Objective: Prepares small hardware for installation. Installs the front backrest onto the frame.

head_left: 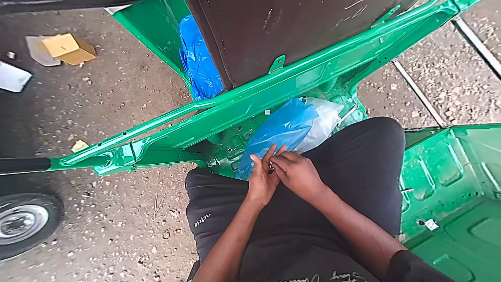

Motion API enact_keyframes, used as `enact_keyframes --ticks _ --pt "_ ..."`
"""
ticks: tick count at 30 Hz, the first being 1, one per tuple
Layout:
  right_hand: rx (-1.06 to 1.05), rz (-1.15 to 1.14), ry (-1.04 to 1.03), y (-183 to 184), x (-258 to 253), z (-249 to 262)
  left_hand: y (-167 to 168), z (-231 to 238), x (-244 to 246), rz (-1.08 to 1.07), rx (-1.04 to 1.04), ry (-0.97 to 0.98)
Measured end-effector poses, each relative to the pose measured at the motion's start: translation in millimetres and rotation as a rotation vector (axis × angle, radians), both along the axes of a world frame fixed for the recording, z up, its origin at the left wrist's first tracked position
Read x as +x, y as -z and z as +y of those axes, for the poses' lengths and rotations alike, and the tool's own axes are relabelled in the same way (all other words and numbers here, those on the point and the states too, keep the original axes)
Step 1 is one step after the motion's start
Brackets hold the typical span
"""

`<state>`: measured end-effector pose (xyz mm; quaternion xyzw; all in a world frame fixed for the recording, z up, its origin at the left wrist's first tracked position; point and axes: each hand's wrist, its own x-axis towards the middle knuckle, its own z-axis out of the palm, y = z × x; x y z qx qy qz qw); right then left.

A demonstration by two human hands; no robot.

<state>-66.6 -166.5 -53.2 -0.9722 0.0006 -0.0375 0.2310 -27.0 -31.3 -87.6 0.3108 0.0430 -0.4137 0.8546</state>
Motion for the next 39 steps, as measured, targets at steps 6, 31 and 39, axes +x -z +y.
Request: enact_keyframes --ticks 6,31,39 --pt "-0.053 0.000 -0.012 -0.6 1.7 -1.3 -4.9 0.0 1.6 0.064 -0.071 0.000" --pt "0.117 -0.207 0.025 -6.4 -7.5 -25.0 -46.6 -17.9 2.7 0.022 0.523 -0.188" --pt "0.130 -0.156 0.137 -12.9 -5.6 -41.8 -53.4 -38.3 9.4 -0.164 0.632 -0.154"
